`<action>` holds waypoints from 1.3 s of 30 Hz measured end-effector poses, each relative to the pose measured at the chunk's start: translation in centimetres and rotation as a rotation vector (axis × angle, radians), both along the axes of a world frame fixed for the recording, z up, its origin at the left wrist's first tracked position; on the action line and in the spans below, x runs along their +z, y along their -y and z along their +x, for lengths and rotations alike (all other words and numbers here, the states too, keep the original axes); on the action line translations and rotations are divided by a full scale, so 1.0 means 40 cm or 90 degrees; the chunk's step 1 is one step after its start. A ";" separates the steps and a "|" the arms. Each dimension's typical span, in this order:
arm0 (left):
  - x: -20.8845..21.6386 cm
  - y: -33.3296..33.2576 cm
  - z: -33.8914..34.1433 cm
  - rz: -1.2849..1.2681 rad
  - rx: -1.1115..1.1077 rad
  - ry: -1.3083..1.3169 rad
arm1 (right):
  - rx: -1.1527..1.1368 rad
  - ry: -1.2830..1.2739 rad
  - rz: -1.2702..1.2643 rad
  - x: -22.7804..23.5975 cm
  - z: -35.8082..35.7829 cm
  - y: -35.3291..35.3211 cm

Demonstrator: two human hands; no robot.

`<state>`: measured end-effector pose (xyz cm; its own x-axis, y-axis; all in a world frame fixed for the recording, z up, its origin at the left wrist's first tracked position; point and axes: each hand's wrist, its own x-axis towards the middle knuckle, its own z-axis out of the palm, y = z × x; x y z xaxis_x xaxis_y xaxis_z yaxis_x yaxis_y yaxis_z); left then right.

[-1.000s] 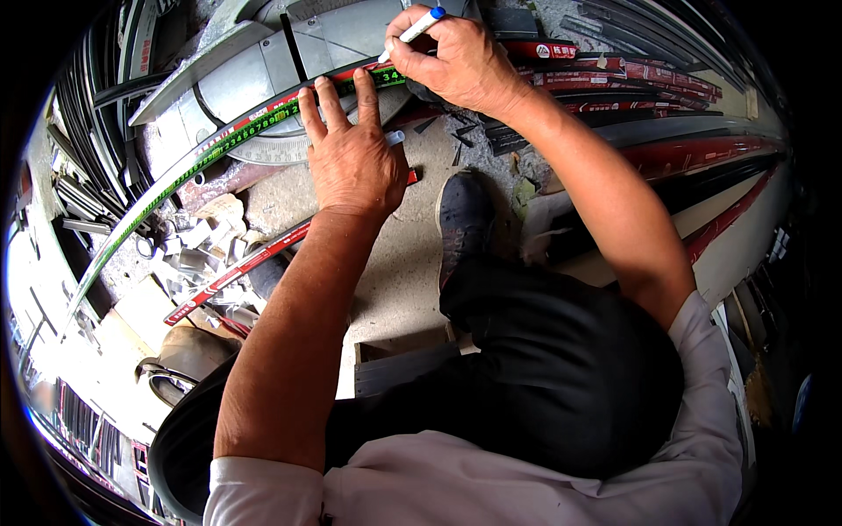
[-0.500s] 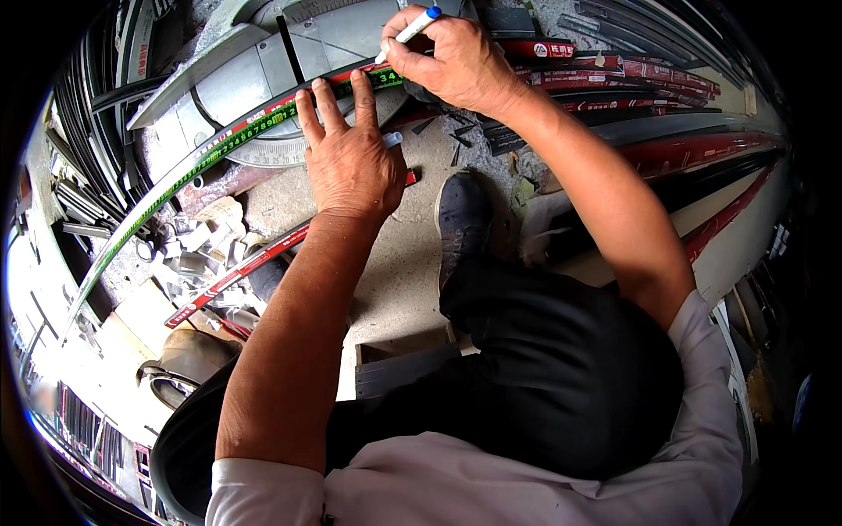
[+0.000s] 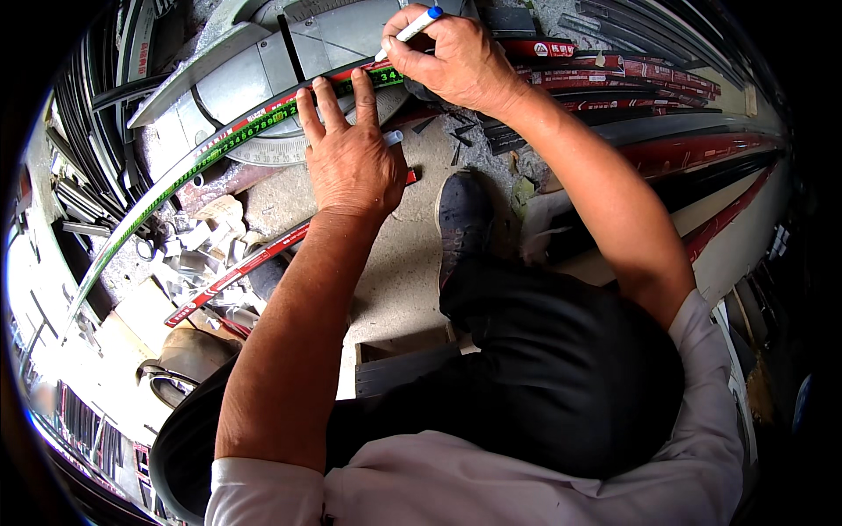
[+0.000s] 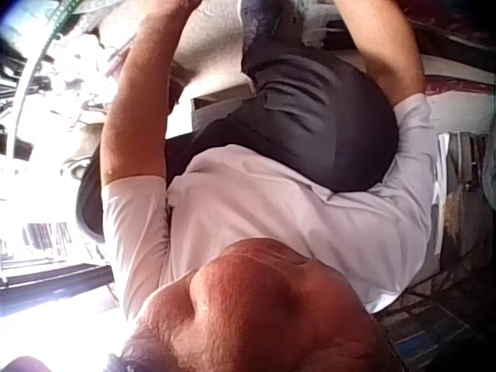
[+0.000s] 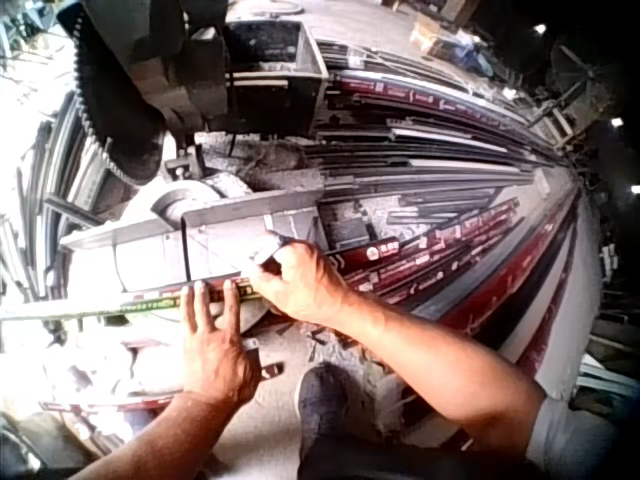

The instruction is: The person measures a large metal window frame with a tape measure, marks it with a marker, and then uses a miter saw to cut the frame. The person works in a workshop environment with various tools and materials visible.

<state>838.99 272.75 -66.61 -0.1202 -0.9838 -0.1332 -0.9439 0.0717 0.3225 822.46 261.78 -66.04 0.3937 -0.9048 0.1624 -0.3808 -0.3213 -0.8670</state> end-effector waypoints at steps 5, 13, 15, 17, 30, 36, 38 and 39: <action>0.000 0.002 -0.001 0.003 0.000 0.003 | -0.031 0.004 -0.059 -0.006 -0.003 -0.008; -0.006 -0.003 0.005 -0.004 0.004 0.008 | -0.135 0.116 -0.025 0.079 -0.033 -0.109; -0.003 -0.001 0.002 -0.006 0.001 0.006 | -0.186 0.196 0.029 0.085 -0.048 -0.158; -0.002 0.000 0.001 -0.011 0.001 0.004 | -0.182 0.214 0.099 0.081 -0.063 -0.203; -0.010 0.002 0.002 -0.033 -0.002 -0.010 | -0.127 0.090 0.176 0.039 -0.019 -0.235; -0.010 0.002 0.003 -0.014 -0.009 0.007 | -0.157 0.184 0.258 0.011 0.016 -0.263; -0.005 0.001 -0.002 -0.004 0.001 0.011 | -0.157 0.209 0.289 0.000 0.018 -0.266; -0.002 0.002 -0.004 0.003 0.006 0.010 | -0.158 0.222 0.304 -0.004 0.018 -0.267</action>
<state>838.82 272.66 -66.68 -0.1094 -0.9840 -0.1404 -0.9494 0.0616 0.3078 823.17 272.46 -66.19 0.1604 -0.9664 -0.2009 -0.0639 0.1929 -0.9791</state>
